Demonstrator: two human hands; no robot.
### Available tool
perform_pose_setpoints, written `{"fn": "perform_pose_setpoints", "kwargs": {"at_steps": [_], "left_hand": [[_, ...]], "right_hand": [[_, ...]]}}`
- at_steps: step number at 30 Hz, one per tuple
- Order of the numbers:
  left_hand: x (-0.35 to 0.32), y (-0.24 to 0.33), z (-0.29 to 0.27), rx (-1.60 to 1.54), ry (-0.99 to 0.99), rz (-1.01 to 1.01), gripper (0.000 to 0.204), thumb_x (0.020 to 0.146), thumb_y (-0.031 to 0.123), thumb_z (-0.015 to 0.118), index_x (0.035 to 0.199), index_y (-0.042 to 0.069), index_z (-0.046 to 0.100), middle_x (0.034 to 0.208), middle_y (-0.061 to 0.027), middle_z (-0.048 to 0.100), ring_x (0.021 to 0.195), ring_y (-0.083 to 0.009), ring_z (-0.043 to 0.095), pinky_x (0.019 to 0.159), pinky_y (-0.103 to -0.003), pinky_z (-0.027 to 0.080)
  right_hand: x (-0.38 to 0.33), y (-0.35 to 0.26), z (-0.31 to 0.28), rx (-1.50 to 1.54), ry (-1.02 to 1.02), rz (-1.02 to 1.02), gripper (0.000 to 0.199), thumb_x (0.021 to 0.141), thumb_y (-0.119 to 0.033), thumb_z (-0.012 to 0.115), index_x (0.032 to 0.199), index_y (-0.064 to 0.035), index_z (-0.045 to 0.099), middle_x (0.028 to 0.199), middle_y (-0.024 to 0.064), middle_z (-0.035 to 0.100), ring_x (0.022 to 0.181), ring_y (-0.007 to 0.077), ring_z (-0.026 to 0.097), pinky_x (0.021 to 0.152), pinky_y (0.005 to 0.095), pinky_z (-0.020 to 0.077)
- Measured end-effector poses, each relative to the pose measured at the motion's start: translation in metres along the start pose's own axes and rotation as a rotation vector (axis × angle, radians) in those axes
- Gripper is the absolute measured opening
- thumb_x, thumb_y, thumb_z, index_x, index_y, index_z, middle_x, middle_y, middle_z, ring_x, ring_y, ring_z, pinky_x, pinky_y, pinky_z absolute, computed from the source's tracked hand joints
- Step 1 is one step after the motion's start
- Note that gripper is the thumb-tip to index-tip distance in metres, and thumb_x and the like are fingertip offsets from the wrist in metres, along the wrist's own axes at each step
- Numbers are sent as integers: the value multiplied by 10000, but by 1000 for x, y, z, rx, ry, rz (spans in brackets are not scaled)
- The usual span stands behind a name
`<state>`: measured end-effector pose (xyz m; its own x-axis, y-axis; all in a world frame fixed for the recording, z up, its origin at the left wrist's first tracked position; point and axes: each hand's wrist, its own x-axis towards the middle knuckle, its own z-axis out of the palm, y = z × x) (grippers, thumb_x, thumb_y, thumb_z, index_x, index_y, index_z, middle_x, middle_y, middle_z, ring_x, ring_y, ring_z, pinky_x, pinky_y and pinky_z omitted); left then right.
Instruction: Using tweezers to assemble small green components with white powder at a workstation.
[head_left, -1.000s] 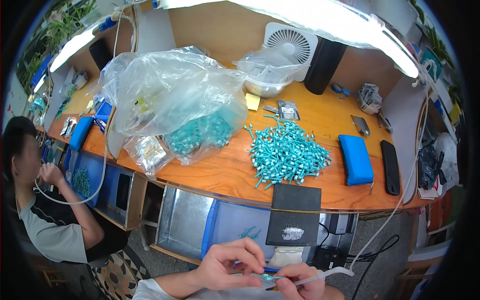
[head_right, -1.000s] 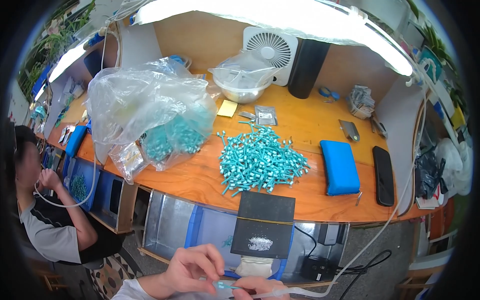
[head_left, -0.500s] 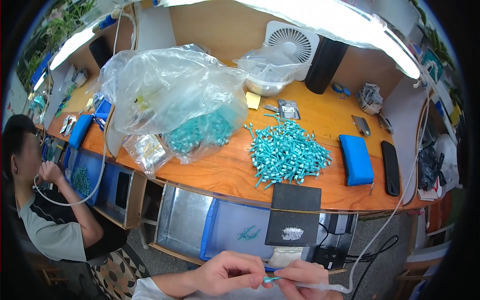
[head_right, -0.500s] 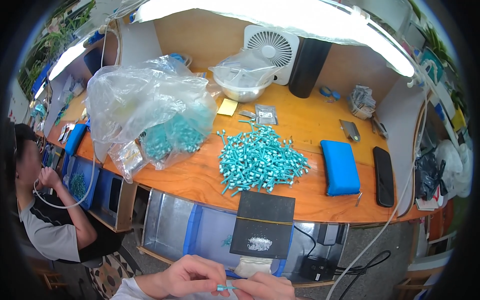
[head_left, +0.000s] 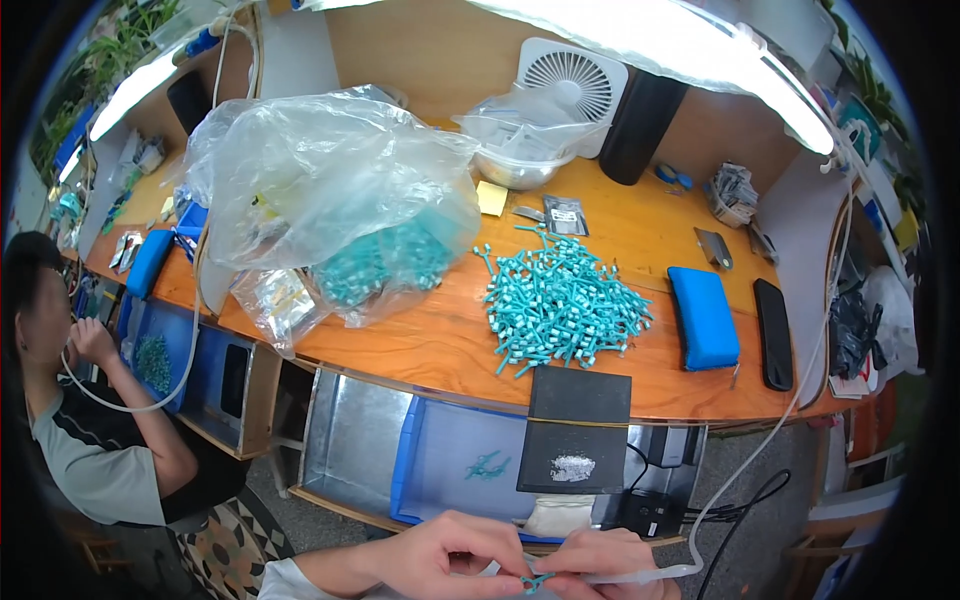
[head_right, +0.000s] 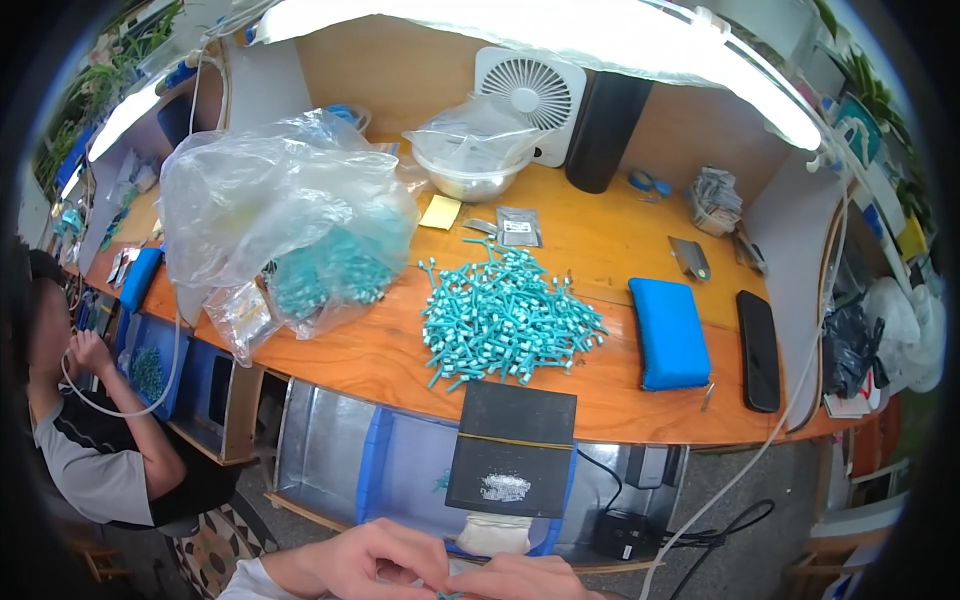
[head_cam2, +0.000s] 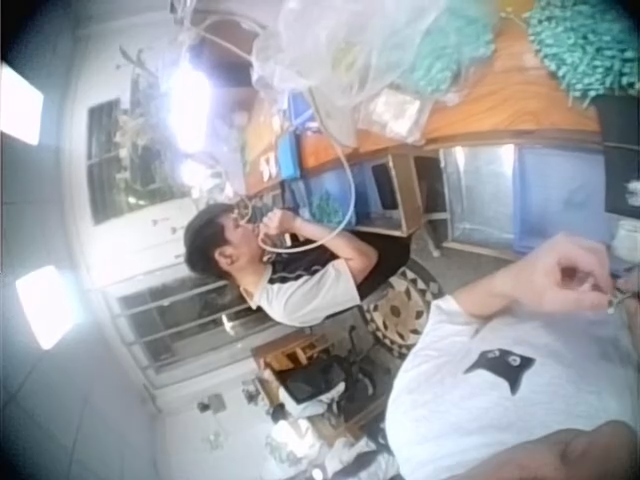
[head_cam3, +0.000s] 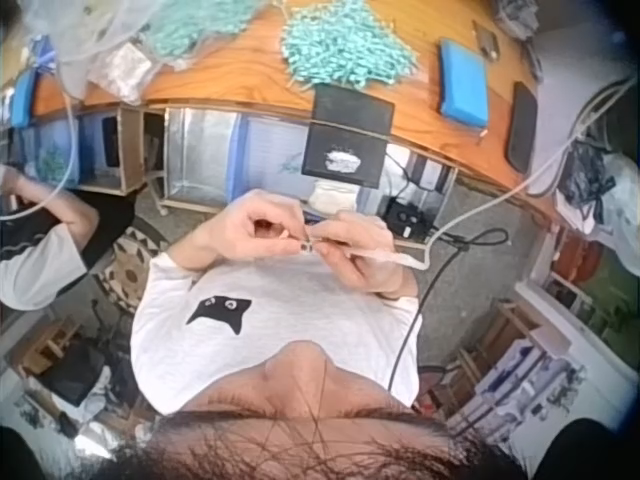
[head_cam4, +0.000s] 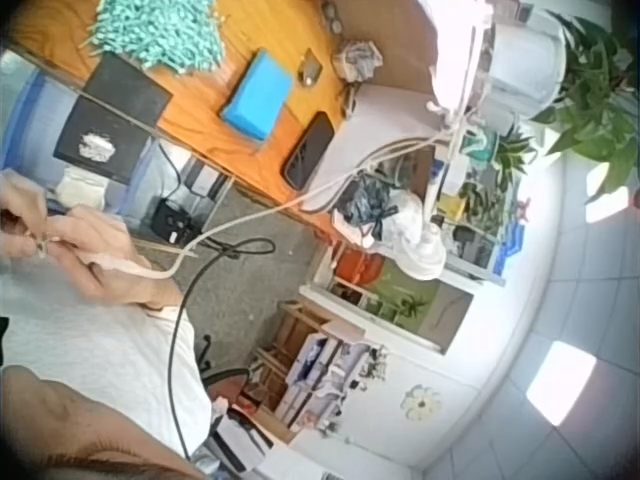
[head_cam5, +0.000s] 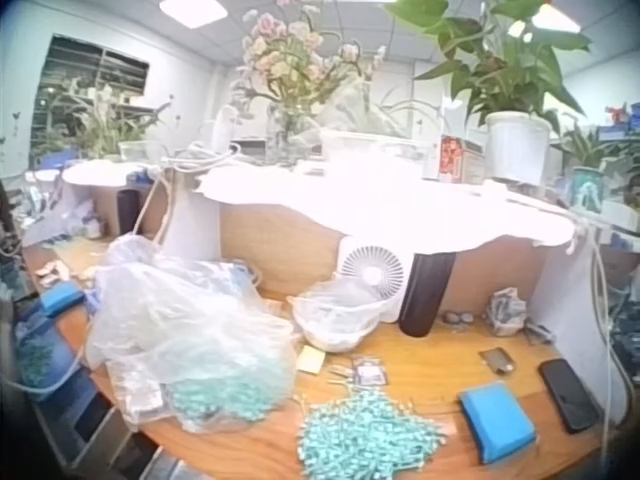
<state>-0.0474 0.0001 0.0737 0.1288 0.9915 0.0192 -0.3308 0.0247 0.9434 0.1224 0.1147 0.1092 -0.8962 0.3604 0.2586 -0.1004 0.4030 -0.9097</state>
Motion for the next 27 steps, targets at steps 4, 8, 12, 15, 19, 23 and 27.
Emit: {"fn": "perform_pose_setpoints", "kwargs": {"at_steps": [4,8,12,15,19,23,27], "left_hand": [[-1,2,1,81,-11,16,71,764,43,645,791,-22,633,759,-76,596,586,-101,504,498,-228,370],[-3,3,0,220,-4,72,81,742,35,659,793,-22,634,774,-113,606,655,-193,584,577,-276,447],[-2,9,0,265,18,81,89,729,34,667,790,-22,633,773,-121,600,682,-217,595,609,-290,459],[-2,7,-1,274,-2,111,94,722,37,674,790,-19,639,776,-120,596,699,-217,594,621,-291,458],[0,0,-6,192,-113,58,113,820,11,567,898,-48,624,878,-133,590,744,-169,523,654,-265,415],[-1,1,-2,225,25,110,101,704,23,687,787,-17,644,783,-117,598,697,-216,588,620,-285,452],[-4,-7,-5,115,129,40,112,679,0,703,774,-19,645,781,-117,599,673,-204,576,602,-276,441]], "right_hand": [[-2,3,-1,80,-47,-33,107,727,9,620,832,15,601,617,112,543,494,231,531,434,310,383],[-1,4,-4,77,-88,-23,107,719,14,632,820,12,597,643,115,568,513,235,549,444,311,396],[-2,1,-5,62,-109,-24,113,721,15,633,828,8,599,650,114,567,519,238,549,449,313,397],[-1,1,-6,36,-139,-25,113,725,10,637,832,1,602,658,113,565,526,243,549,452,315,396],[1,1,-5,23,-147,-17,123,729,-3,643,842,-2,595,656,112,559,534,247,548,460,320,398],[-8,3,-8,138,-41,42,99,765,-47,638,819,6,574,672,105,557,554,212,537,488,287,396],[-17,6,-15,153,130,160,119,824,-87,597,825,16,536,727,108,531,622,151,503,548,236,385]]}}
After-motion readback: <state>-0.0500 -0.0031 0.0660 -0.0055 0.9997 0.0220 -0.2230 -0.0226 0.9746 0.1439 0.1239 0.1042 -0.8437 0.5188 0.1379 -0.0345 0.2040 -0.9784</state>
